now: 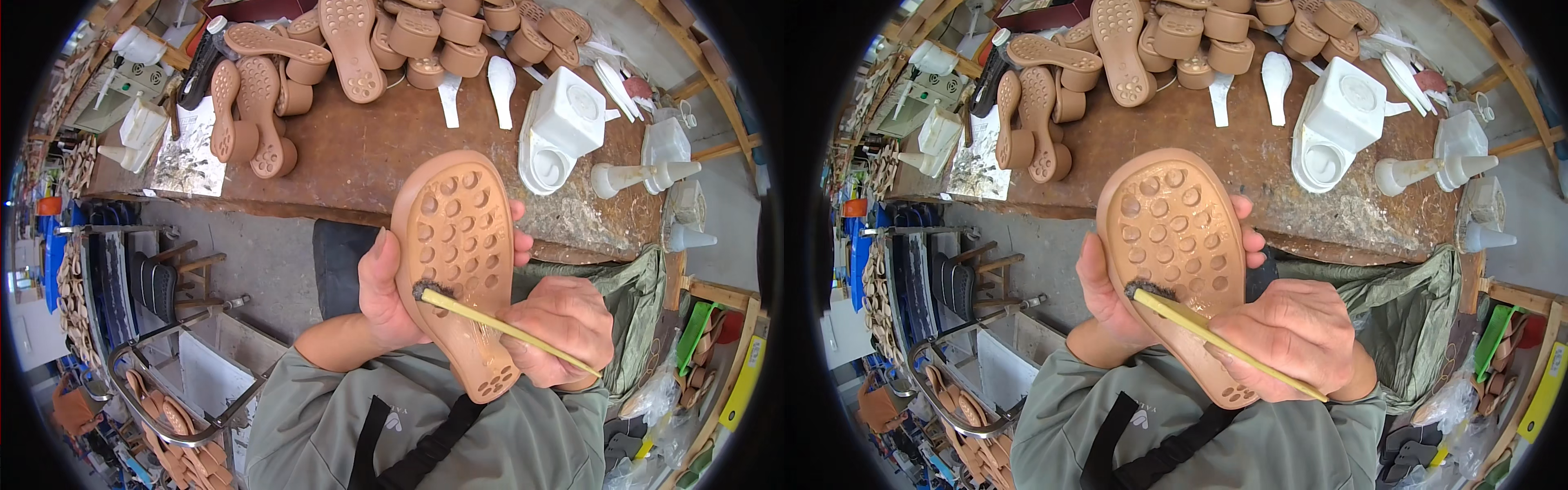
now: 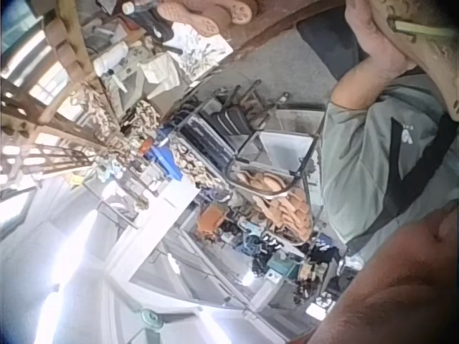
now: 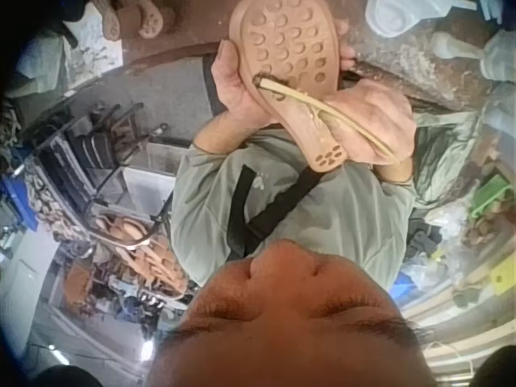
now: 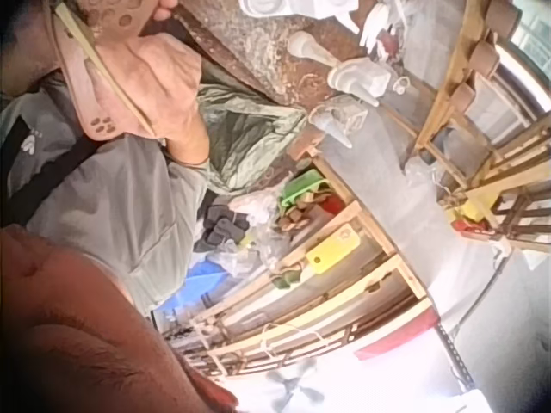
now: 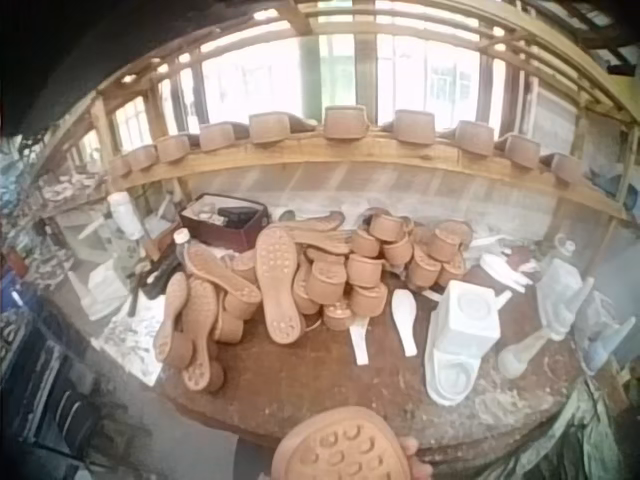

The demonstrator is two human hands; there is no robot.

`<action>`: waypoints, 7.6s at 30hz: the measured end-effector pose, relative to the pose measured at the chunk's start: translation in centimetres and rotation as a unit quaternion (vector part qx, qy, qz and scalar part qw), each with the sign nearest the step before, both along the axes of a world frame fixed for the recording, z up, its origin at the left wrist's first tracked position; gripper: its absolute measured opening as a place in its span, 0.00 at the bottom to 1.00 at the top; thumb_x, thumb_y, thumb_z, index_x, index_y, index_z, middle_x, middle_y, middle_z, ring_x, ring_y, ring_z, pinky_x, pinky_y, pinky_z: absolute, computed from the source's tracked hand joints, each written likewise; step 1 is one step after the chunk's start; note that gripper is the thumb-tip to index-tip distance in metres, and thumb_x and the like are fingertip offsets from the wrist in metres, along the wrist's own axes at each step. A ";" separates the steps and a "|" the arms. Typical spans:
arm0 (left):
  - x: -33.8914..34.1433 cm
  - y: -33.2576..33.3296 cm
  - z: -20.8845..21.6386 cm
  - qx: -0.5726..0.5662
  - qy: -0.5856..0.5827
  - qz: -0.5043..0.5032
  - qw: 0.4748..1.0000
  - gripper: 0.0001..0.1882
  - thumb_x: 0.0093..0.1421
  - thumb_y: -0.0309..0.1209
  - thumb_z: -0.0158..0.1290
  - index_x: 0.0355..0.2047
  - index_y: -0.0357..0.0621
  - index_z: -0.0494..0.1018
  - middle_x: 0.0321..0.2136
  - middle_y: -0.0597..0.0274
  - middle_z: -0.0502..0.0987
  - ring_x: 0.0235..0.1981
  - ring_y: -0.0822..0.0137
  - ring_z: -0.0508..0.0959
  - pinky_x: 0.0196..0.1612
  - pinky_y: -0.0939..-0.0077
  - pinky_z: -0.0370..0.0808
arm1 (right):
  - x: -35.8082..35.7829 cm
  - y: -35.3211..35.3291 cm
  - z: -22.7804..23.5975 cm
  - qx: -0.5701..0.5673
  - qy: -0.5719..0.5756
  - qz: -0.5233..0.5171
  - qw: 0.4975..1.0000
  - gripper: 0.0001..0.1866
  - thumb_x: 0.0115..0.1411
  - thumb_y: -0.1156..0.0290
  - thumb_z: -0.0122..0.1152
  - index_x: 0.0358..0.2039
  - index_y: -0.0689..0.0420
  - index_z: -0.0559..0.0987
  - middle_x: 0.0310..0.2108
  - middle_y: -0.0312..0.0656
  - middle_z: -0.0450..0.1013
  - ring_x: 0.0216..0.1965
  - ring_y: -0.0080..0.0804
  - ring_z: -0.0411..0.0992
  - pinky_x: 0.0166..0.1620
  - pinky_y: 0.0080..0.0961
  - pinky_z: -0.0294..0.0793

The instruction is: The person paints the bottom surface of wooden shoe insoles using a small brush. They repeatedly dip the brush into a white container to apply a clear or light-colored liquid to the textured surface of the insoles. After painting, the person places the insoles on a wooden rack to dry.

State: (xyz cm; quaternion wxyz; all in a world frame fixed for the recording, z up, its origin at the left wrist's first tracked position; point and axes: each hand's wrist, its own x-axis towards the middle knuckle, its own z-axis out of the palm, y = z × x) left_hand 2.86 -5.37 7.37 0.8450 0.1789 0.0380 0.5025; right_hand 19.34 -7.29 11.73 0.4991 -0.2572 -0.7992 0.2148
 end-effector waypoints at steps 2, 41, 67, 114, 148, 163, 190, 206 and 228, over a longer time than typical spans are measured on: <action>-0.1 -0.1 0.2 0.001 0.008 -0.002 1.000 0.51 0.55 0.70 0.30 0.65 0.40 0.44 0.61 0.35 0.52 0.56 0.43 0.65 0.58 0.51 0.64 | 0.2 -0.1 -0.1 0.014 -0.002 0.008 1.000 0.13 0.41 0.79 0.66 0.31 0.66 0.78 0.24 0.43 0.75 0.15 0.28 0.68 0.16 0.22 0.65; 1.3 -0.7 -10.9 -0.102 0.204 -0.136 0.964 0.33 0.67 0.52 0.26 0.63 0.42 0.49 0.51 0.42 0.68 0.43 0.55 0.77 0.46 0.62 0.75 | 11.8 6.5 -12.6 -0.217 0.003 -0.398 0.891 0.07 0.56 0.73 0.62 0.35 0.62 0.80 0.30 0.45 0.76 0.29 0.31 0.74 0.33 0.22 0.72; 2.2 1.5 -2.2 -0.054 0.185 -0.196 0.961 0.38 0.64 0.53 0.37 0.65 0.41 0.41 0.58 0.49 0.60 0.54 0.54 0.70 0.50 0.66 0.72 | 4.9 3.9 -2.9 -0.272 0.188 -0.239 0.913 0.07 0.56 0.79 0.61 0.35 0.68 0.78 0.25 0.40 0.74 0.21 0.18 0.68 0.23 0.12 0.64; -2.3 -1.3 1.3 0.030 0.158 -0.020 0.987 0.32 0.64 0.44 0.35 0.62 0.37 0.46 0.54 0.49 0.64 0.49 0.57 0.73 0.53 0.65 0.70 | -0.3 -5.1 -0.3 -0.020 0.049 -0.034 0.998 0.12 0.43 0.79 0.68 0.30 0.69 0.77 0.19 0.46 0.73 0.12 0.27 0.68 0.12 0.19 0.65; -1.6 -0.8 -0.4 -0.128 0.119 -0.296 0.939 0.25 0.66 0.39 0.35 0.58 0.34 0.59 0.48 0.46 0.72 0.43 0.52 0.77 0.48 0.63 0.75 | 1.1 -1.0 2.4 -0.016 -0.065 0.246 0.967 0.08 0.43 0.79 0.61 0.26 0.68 0.78 0.19 0.39 0.69 0.13 0.20 0.65 0.13 0.16 0.57; -1.1 -0.9 -0.7 -0.157 0.127 -0.347 0.916 0.22 0.67 0.37 0.37 0.56 0.37 0.63 0.48 0.57 0.73 0.47 0.70 0.74 0.51 0.75 0.70 | 0.2 3.6 3.8 -0.052 -0.156 0.413 0.896 0.05 0.49 0.77 0.59 0.28 0.63 0.79 0.20 0.35 0.68 0.14 0.21 0.68 0.15 0.19 0.61; -1.5 -1.2 -0.4 0.019 0.210 -0.121 0.970 0.36 0.63 0.45 0.40 0.63 0.34 0.47 0.56 0.45 0.63 0.52 0.54 0.72 0.52 0.60 0.71 | 4.8 -1.5 -0.1 -0.245 0.067 -0.060 0.965 0.08 0.51 0.78 0.66 0.32 0.65 0.81 0.26 0.42 0.77 0.24 0.23 0.73 0.26 0.20 0.71; -2.5 2.9 -7.1 -0.147 0.143 -0.146 0.968 0.41 0.63 0.60 0.32 0.62 0.35 0.52 0.56 0.38 0.64 0.52 0.43 0.70 0.55 0.49 0.67 | 6.7 -0.8 -6.8 -0.375 0.337 -0.254 0.825 0.05 0.59 0.73 0.59 0.31 0.62 0.78 0.19 0.34 0.71 0.18 0.17 0.67 0.22 0.15 0.67; -19.9 7.6 10.2 0.237 0.324 0.301 0.865 0.52 0.33 0.37 0.71 0.57 0.31 0.56 0.50 0.54 0.69 0.50 0.66 0.71 0.53 0.70 0.67 | 5.4 8.3 -4.4 -0.248 0.385 -0.283 0.843 0.08 0.58 0.69 0.60 0.32 0.62 0.75 0.20 0.34 0.70 0.13 0.18 0.63 0.16 0.15 0.59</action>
